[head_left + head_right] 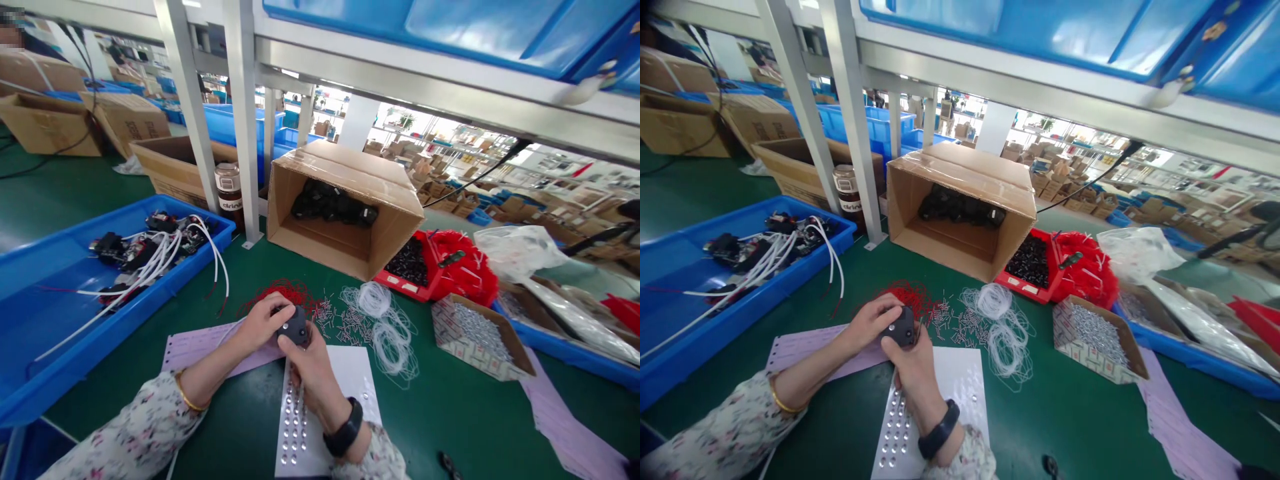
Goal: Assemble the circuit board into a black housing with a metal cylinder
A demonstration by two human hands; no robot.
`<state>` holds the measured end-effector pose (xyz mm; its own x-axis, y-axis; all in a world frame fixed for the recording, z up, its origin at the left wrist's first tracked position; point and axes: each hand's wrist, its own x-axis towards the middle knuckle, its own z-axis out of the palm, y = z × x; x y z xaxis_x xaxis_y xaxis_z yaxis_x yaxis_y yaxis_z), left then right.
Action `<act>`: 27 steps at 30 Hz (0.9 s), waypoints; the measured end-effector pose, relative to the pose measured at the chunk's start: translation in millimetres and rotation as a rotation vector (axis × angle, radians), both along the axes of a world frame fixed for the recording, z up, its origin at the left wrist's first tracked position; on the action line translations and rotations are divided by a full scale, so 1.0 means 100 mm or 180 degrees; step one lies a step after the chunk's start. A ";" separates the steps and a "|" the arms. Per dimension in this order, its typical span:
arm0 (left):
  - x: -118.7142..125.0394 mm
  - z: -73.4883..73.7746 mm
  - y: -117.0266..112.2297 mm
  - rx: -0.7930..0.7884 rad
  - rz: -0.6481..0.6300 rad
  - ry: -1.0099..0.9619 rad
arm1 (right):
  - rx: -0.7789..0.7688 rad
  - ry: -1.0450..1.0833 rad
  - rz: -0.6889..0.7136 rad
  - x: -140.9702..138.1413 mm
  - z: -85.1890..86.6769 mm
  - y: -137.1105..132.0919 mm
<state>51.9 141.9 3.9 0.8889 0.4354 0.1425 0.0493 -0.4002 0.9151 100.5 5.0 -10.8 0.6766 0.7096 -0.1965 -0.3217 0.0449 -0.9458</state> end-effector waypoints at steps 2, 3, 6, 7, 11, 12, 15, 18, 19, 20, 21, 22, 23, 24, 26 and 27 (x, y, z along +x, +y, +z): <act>-0.11 0.09 0.01 0.0040 -0.0196 -0.0002 | 0.0146 -0.0236 -0.0068 -0.06 0.03 -0.01; -0.19 0.16 0.02 0.0062 -0.0358 -0.0001 | 0.0170 -0.0381 -0.0054 -0.09 0.06 -0.02; -0.49 0.42 0.05 0.0257 -0.0823 -0.0013 | -0.0006 -0.0878 0.0108 -0.19 0.19 -0.09; -0.60 0.50 0.05 0.0394 -0.0877 -0.0020 | -0.0084 -0.1089 0.0137 -0.22 0.25 -0.12; -0.88 0.70 -0.01 0.0993 -0.0655 -0.0155 | -0.0128 -0.2086 0.0176 -0.30 0.47 -0.18; -0.92 0.72 -0.03 0.1095 -0.0599 -0.0203 | -0.0096 -0.2268 0.0187 -0.31 0.51 -0.19; -0.98 0.75 -0.11 0.1397 -0.0460 -0.0301 | 0.0060 -0.2511 0.0210 -0.30 0.55 -0.21; -0.99 0.81 -0.19 0.1884 -0.0323 -0.0370 | 0.0351 -0.2367 0.0286 -0.27 0.52 -0.23; -0.99 0.85 -0.23 0.2074 -0.0276 -0.0374 | 0.0494 -0.2257 0.0314 -0.26 0.51 -0.23; -0.99 0.90 -0.28 0.2261 -0.0241 -0.0384 | 0.0643 -0.2137 0.0329 -0.26 0.50 -0.23; -0.98 0.95 -0.32 0.2428 -0.0209 -0.0400 | 0.0778 -0.2025 0.0333 -0.26 0.49 -0.23; -0.98 1.01 -0.37 0.2568 -0.0179 -0.0407 | 0.0888 -0.1924 0.0331 -0.27 0.48 -0.24; -0.98 1.07 -0.42 0.2690 -0.0141 -0.0401 | 0.0977 -0.1842 0.0320 -0.28 0.49 -0.24; -0.98 1.13 -0.46 0.2797 -0.0118 -0.0396 | 0.1029 -0.1773 0.0329 -0.29 0.50 -0.25; -0.99 1.23 -0.50 0.2888 -0.0082 -0.0411 | 0.1112 -0.1699 0.0298 -0.29 0.56 -0.30; -0.99 1.27 -0.49 0.2818 -0.0041 -0.0404 | 0.1154 -0.1722 0.0252 -0.27 0.61 -0.34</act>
